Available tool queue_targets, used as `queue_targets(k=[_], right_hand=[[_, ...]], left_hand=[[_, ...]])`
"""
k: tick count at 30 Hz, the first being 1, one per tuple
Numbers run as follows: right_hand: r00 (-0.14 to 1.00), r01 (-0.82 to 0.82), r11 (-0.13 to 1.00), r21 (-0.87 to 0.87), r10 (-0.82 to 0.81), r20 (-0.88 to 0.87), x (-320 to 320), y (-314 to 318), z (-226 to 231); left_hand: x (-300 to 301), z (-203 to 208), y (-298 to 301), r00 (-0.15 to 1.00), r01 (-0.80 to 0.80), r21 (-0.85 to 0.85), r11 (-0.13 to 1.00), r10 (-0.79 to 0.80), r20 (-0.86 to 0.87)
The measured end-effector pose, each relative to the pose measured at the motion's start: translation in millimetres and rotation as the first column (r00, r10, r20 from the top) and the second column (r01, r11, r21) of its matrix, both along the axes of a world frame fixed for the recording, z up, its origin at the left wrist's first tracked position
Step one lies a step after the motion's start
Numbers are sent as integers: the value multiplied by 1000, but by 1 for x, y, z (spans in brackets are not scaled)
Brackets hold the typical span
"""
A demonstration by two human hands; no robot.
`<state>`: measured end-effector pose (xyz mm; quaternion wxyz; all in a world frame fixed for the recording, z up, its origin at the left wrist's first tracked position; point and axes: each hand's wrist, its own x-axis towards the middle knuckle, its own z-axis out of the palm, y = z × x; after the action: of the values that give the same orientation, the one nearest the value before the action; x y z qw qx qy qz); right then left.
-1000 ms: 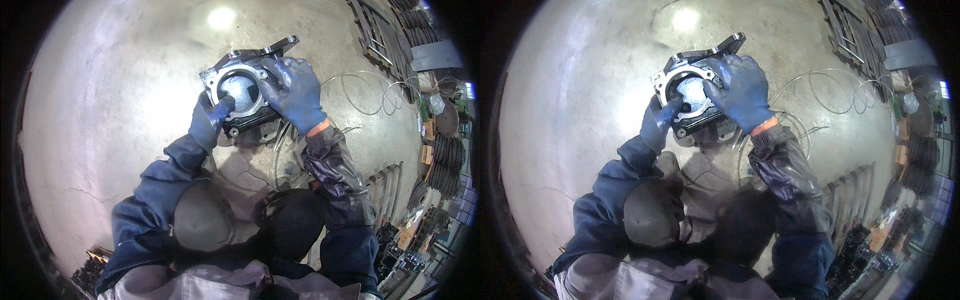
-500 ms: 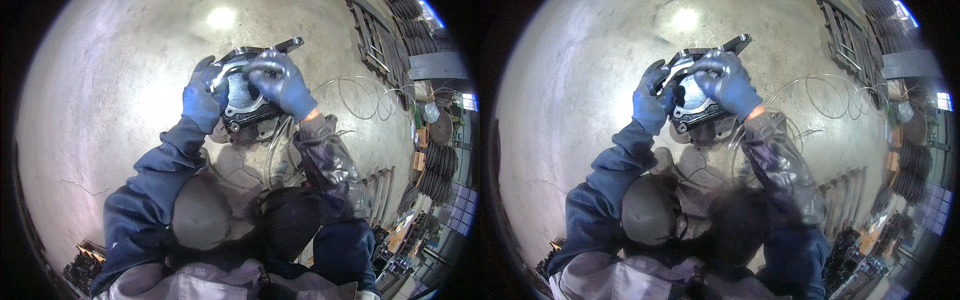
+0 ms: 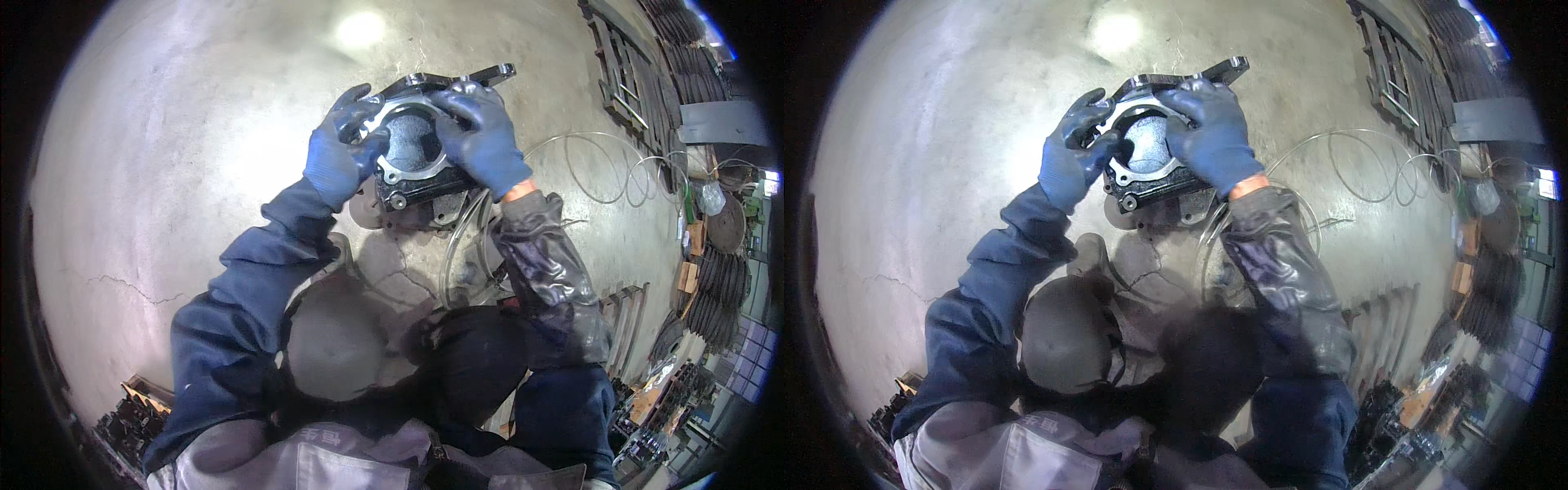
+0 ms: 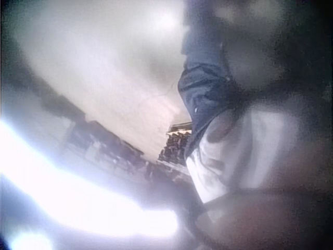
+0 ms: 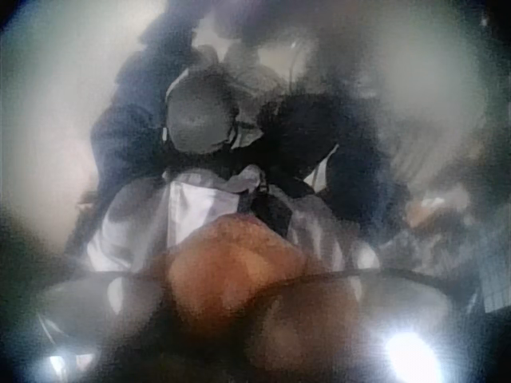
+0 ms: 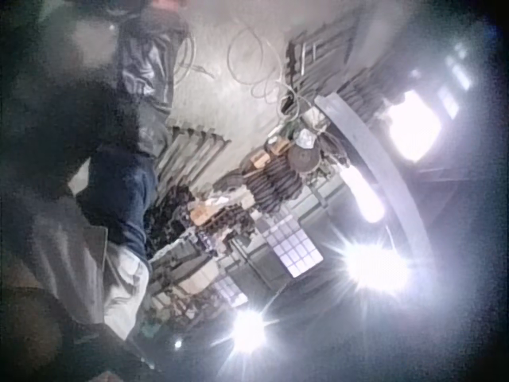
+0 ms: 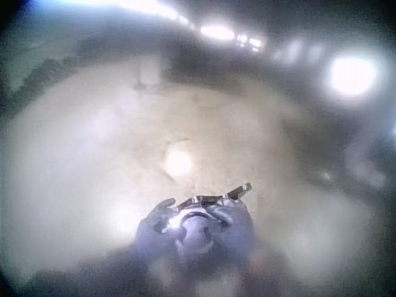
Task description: The person cleans a metal engine block using a handheld air nozzle, directing compressed air into its openings and along its surfaces. After cleaning, the person places the block on a stack of similar parts and picks up another block to continue the process.
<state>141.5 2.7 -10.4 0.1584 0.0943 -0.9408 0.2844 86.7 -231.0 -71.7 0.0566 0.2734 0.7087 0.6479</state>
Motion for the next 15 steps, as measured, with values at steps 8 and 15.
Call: queue_targets(k=[8, 15], right_hand=[[999, 47, 996, -75, -46, 18, 25, 34, -2], [989, 4, 998, 56, -12, 147, 9, 51, 1]], left_hand=[[-31, 2, -37, 962, 272, -72, 960, -271, 20], [-42, -16, -29, 918, 340, 132, 931, -359, 170]])
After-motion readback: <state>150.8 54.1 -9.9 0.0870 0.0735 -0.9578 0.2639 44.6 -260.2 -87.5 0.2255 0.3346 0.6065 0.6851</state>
